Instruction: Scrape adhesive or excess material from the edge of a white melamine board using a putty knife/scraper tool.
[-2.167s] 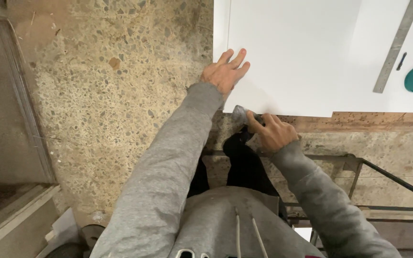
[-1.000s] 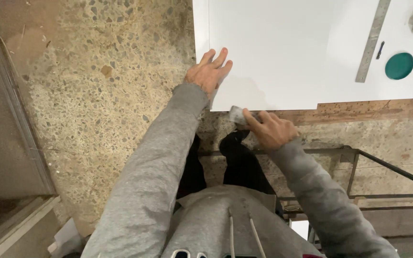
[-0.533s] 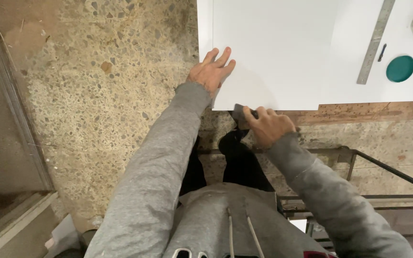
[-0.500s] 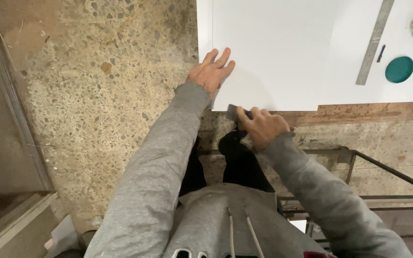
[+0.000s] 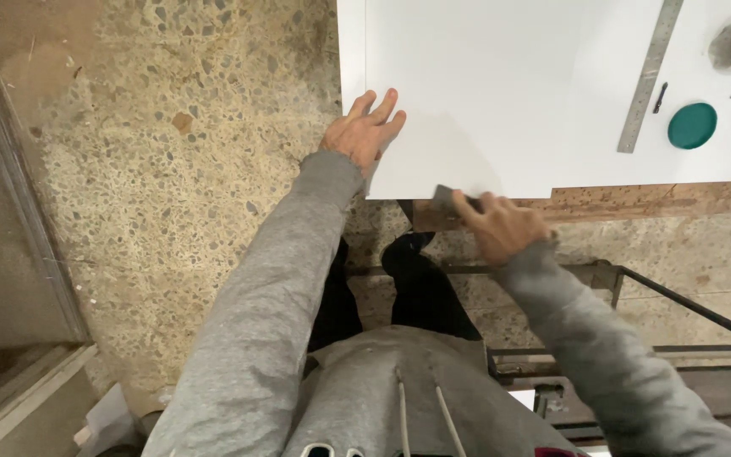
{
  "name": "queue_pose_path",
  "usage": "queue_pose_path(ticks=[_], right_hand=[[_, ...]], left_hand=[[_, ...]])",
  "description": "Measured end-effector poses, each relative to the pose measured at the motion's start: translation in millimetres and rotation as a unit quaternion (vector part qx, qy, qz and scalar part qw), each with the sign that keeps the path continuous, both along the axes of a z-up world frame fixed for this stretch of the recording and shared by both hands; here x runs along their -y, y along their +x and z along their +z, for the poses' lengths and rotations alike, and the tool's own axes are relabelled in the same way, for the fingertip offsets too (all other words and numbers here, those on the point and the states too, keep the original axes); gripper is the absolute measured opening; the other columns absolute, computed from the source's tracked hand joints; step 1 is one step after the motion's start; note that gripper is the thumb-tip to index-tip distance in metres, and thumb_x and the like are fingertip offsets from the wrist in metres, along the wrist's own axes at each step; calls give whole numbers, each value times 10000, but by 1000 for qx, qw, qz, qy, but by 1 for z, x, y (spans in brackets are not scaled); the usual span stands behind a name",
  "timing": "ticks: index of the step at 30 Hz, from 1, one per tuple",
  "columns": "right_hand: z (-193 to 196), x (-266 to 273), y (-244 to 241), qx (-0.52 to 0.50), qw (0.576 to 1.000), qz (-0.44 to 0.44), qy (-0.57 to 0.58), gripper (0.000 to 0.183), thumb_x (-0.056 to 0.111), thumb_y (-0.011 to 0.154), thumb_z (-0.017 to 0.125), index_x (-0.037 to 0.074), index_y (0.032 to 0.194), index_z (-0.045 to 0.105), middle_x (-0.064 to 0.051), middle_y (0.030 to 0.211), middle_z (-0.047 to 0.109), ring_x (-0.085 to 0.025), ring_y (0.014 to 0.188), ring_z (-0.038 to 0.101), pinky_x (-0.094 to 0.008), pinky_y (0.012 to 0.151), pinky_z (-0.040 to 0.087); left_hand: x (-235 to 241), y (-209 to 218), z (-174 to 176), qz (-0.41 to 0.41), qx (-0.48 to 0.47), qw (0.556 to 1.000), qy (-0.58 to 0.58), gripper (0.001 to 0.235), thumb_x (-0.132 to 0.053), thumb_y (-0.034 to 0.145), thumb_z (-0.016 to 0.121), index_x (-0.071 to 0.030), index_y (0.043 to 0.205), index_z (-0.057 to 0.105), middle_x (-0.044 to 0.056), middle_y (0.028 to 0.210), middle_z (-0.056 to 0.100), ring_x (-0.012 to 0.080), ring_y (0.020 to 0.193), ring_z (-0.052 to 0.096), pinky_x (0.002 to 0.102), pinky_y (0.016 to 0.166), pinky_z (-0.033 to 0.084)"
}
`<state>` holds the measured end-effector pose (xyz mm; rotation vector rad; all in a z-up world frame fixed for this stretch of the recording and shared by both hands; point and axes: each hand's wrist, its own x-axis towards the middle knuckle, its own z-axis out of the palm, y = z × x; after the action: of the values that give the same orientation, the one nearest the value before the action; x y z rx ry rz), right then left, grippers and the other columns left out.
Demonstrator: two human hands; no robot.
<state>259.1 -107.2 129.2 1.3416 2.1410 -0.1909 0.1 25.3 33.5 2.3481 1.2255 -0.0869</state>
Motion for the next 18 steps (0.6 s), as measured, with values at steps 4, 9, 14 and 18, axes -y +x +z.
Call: queue_pose_path(ticks=[4, 9, 14, 18], right_hand=[[-30, 6, -21, -105, 991, 54, 63, 460, 193, 1009, 588, 230, 1464, 529, -76, 1007, 707, -182, 775, 723, -302, 466, 576], [-3, 12, 43, -32, 999, 25, 5, 578, 118, 983, 569, 261, 1536, 484, -114, 1107, 705, -190, 821, 732, -290, 481, 599], [12, 26, 96, 45, 998, -32, 14, 608, 190, 964, 595, 356, 1527, 435, -36, 1199, 696, -201, 922, 738, -328, 544, 595], [17, 13, 31, -28, 999, -16, -15, 563, 215, 965, 587, 270, 1508, 450, -114, 1123, 688, -194, 836, 726, -275, 436, 564]], left_hand=[[5, -3, -1, 15, 5, 1000, -13, 770, 58, 834, 701, -251, 1508, 492, 3, 1672, 288, 323, 1492, 333, 378, 928, 582], [4, -2, 6, 7, -6, 1000, -10, 833, 105, 814, 685, -255, 1533, 468, 4, 1677, 263, 326, 1482, 318, 376, 969, 560], [4, -1, 11, 15, -15, 1000, -22, 795, 29, 826, 729, -262, 1517, 466, -10, 1673, 265, 318, 1487, 303, 397, 989, 549], [4, -4, 12, 6, -14, 1000, -19, 779, 11, 825, 741, -236, 1512, 467, 11, 1667, 272, 344, 1478, 305, 402, 976, 553]])
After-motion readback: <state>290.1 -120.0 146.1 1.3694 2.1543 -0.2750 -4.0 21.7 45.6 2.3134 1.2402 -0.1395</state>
